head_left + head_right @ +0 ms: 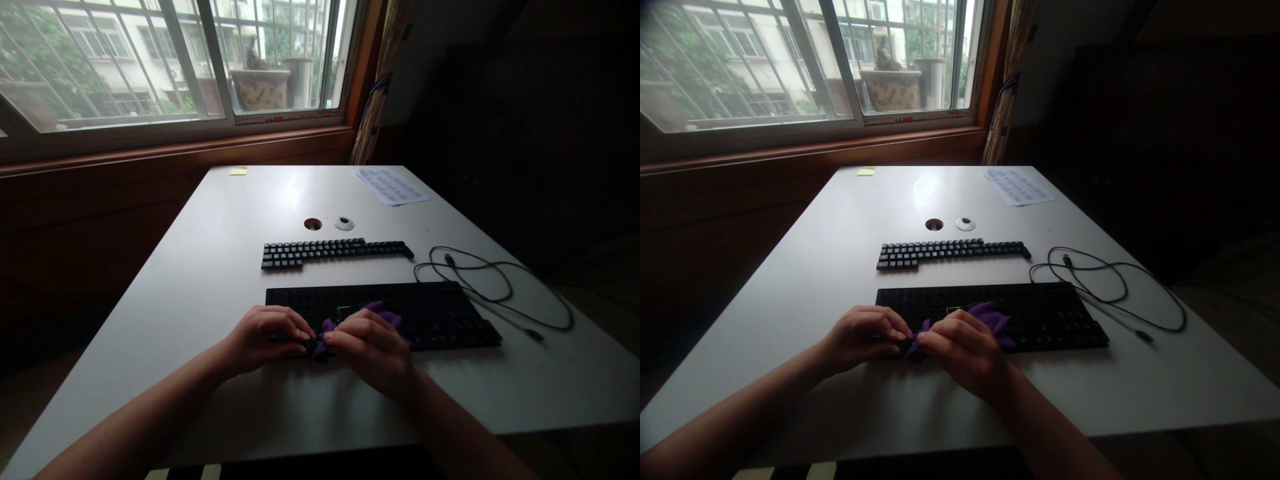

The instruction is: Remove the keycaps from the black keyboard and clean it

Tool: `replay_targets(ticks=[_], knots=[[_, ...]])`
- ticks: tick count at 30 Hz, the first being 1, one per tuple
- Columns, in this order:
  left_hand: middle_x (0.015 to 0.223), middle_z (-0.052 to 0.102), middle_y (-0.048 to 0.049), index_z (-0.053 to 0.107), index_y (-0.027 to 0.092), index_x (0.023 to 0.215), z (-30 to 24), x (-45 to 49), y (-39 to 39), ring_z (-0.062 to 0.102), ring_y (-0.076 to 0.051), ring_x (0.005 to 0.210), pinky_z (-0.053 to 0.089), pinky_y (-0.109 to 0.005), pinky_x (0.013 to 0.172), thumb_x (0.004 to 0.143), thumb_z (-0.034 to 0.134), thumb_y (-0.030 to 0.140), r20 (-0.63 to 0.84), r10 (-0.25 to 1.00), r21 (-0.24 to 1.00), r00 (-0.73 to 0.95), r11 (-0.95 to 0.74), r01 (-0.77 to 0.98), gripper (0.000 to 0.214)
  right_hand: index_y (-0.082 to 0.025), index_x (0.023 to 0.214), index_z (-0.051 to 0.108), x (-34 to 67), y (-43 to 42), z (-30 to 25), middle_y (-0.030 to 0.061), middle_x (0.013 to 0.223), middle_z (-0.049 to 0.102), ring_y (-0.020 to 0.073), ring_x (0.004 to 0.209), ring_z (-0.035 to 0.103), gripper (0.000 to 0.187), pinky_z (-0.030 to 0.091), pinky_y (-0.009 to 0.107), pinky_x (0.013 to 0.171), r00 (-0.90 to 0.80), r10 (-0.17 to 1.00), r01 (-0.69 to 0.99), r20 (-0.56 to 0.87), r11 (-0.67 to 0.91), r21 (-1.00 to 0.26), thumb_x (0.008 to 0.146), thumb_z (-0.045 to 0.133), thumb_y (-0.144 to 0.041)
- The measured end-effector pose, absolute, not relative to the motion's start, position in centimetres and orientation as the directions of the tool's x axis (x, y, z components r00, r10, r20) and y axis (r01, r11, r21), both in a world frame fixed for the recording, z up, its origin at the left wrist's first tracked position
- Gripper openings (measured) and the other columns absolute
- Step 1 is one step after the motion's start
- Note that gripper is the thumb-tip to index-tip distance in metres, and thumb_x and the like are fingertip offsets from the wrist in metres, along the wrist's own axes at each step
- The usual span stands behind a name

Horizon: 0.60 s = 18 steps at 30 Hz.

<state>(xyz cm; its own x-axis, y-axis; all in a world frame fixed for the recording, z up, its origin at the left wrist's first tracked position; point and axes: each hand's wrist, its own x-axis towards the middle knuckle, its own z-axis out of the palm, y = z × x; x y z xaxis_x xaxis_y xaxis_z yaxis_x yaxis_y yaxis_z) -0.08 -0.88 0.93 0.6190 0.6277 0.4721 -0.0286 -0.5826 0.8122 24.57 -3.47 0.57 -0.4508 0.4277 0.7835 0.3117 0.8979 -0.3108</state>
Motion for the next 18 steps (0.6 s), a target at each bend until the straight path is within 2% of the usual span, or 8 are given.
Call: replay_targets(ticks=[4, 10, 18], knots=[[0.093, 0.076, -0.0112, 0.067, 0.014, 0.086, 0.88, 0.12, -0.90, 0.073, -0.018, 0.085, 0.058, -0.026, 0.074, 0.079, 0.076, 0.010, 0.475, 0.619, 0.806, 0.626, -0.591, -0.026, 0.012, -0.016, 0.118, 0.067, 24.20, -3.60, 0.51, 0.0052, 0.093, 0.069, 0.0143, 0.082, 0.061, 0.040, 0.056, 0.028, 0.072, -0.468, 0.436, 0.303, 0.769, 0.896, -0.323, 0.080, 0.071, 0.000], [0.092, 0.075, -0.0112, 0.067, 0.014, 0.084, 0.67, 0.26, -1.04, 0.073, -0.017, 0.083, 0.058, -0.026, 0.073, 0.080, 0.076, 0.011, 0.456, 0.632, 0.810, 0.626, -0.587, 0.003, 0.010, -0.017, 0.113, 0.070, 23.66, -3.52, 0.35, 0.0034, 0.093, 0.070, 0.0136, 0.084, 0.060, 0.034, 0.057, 0.027, 0.073, -0.528, 0.417, 0.291, 0.740, 0.907, -0.304, 0.081, 0.072, -0.005], [0.092, 0.075, -0.0108, 0.067, 0.014, 0.084, 0.95, 0.31, -1.21, 0.073, -0.018, 0.084, 0.058, -0.026, 0.074, 0.080, 0.075, 0.011, 0.467, 0.628, 0.806, 0.622, -0.592, -0.006, 0.009, -0.016, 0.114, 0.069, 23.96, -3.54, 0.38, 0.0033, 0.095, 0.071, 0.0142, 0.084, 0.059, 0.036, 0.057, 0.028, 0.073, -0.548, 0.396, 0.289, 0.737, 0.916, -0.278, 0.080, 0.073, -0.003]])
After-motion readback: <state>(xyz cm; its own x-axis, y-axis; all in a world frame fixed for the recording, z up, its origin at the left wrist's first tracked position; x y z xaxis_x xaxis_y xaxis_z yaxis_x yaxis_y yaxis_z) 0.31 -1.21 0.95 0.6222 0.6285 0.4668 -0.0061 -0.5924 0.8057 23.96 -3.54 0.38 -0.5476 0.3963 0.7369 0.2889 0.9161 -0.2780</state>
